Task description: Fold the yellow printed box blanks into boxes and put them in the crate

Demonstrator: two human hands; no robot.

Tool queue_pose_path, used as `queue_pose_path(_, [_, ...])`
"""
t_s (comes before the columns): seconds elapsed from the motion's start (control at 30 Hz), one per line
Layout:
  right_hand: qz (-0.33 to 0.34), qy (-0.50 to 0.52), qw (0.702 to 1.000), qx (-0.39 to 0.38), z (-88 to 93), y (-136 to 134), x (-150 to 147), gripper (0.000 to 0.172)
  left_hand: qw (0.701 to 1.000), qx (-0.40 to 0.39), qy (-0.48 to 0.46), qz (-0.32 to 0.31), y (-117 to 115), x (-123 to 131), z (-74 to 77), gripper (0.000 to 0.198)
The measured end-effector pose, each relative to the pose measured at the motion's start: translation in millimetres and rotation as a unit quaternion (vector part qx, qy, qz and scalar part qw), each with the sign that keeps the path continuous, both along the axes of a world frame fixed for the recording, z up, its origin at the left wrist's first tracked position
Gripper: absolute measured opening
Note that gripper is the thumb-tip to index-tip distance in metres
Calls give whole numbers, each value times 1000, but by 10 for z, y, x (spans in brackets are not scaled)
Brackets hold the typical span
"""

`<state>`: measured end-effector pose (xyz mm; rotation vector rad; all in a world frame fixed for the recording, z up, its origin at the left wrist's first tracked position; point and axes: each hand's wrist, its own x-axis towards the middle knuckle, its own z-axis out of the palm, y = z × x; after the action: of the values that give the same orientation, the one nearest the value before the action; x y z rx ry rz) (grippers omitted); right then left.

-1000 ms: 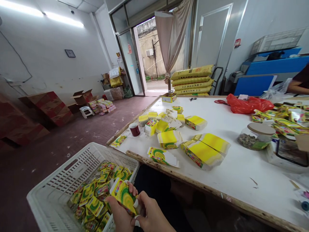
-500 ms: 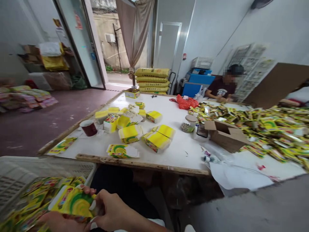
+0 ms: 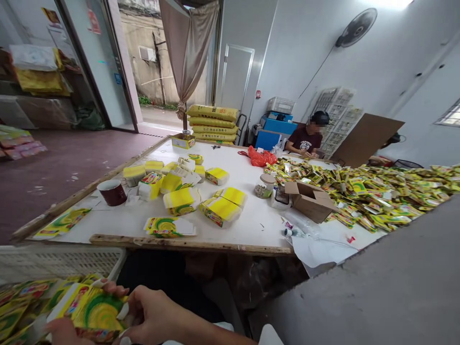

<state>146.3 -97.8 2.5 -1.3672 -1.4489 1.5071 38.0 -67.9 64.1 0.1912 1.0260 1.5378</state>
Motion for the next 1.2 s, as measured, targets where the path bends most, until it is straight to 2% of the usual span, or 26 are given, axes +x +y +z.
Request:
queue_pose_path(0.1, [9, -4, 1000, 1, 13, 1, -31, 65, 999, -19, 28, -17, -24, -37, -42, 49])
queue_pose_path(0.27, [12, -11, 1000, -1, 25, 1, -78, 67, 996, 36, 55, -56, -35, -97, -127, 67])
queue_pose_path(0.5, [18, -27, 999, 4, -31, 17, -140, 68, 997, 47, 60, -26, 3, -122, 28, 53])
queue_pose_path(0.6, [14, -32, 999, 9, -85, 20, -169, 67, 998, 34, 52, -19, 16, -172, 4, 52])
queue_pose_path(0.77, [5, -36, 999, 1, -138, 6, -205, 71, 997, 30, 36, -53, 25, -261, -103, 52])
queue_pose_path(0.9, [-4, -30, 1000, 6, -150, -8, -227, 71, 998, 15, 36, -53, 19, -249, -13, 56])
queue_pose_path(1.03, [-2, -34, 999, 0, -142, -16, -237, 71, 998, -1, 61, -33, 0, -209, 128, 50])
queue_pose_path(1.2, [5, -21, 1000, 6, -97, -28, -235, 66, 998, 3, 59, -38, -6, -222, 93, 47])
